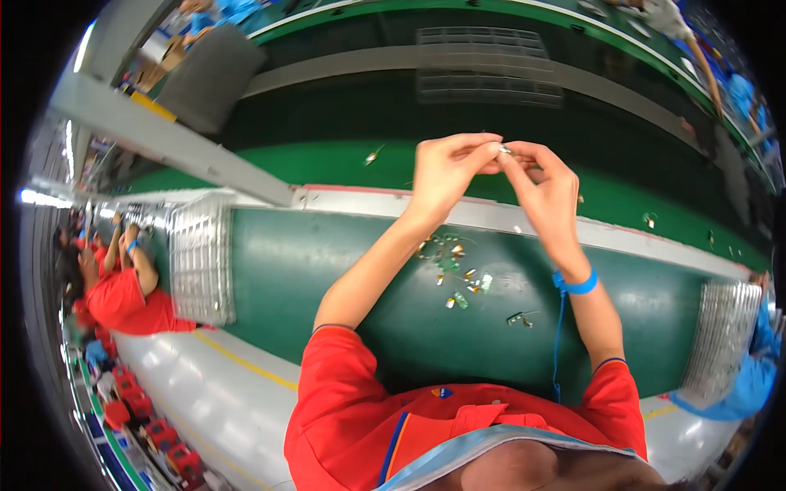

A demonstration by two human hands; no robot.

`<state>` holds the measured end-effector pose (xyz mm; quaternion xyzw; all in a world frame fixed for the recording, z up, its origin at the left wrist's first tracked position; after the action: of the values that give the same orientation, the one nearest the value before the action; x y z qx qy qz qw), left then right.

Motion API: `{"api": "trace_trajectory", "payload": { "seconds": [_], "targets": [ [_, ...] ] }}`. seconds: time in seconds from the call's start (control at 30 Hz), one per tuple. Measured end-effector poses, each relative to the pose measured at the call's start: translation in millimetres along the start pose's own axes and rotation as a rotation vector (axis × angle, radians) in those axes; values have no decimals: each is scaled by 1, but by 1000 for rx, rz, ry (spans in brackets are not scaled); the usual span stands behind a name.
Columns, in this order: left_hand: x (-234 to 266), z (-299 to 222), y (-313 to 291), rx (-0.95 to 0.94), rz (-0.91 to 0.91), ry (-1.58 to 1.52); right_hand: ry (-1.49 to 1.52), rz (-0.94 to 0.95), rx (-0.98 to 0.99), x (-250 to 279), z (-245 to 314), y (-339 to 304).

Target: Manually assembling small green electronic components on a production line.

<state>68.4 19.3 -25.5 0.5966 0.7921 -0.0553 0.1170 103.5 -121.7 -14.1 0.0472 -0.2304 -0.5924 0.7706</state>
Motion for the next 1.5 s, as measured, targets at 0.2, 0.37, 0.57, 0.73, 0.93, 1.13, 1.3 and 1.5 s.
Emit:
{"api": "trace_trajectory", "payload": {
  "seconds": [0.2,0.37,0.57,0.73,0.93,1.13,1.3,1.5],
  "targets": [
    [30,35,35,157,165,710,-329,124,-15,7,-30,13],
    [90,29,43,39,228,1517,-360,137,27,10,-24,17],
    [123,45,42,21,328,1624,-324,207,90,-5,-24,12],
    [80,12,45,-239,183,1064,-320,170,208,-4,-10,0],
    [49,4,20,216,322,164,-408,120,727,-26,19,-11],
    [49,-9,15,180,337,103,-308,5,811,-24,12,-3],
    [34,-16,8,164,351,183,-147,47,407,-15,-6,1],
    [24,-24,-2,-130,354,371,435,165,-59,-12,-11,1]
  ]
}}
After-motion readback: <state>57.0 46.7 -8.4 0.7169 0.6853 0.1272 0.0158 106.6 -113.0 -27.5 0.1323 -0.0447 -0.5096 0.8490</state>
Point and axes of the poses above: each hand's wrist, its own y-axis towards the middle knuckle, its own x-axis out of the back of the hand, z = x × y, the point moved 3 cm from there along y, towards the middle knuckle, and after that the axes turned 1 degree about -y, right-handed, at the moved point
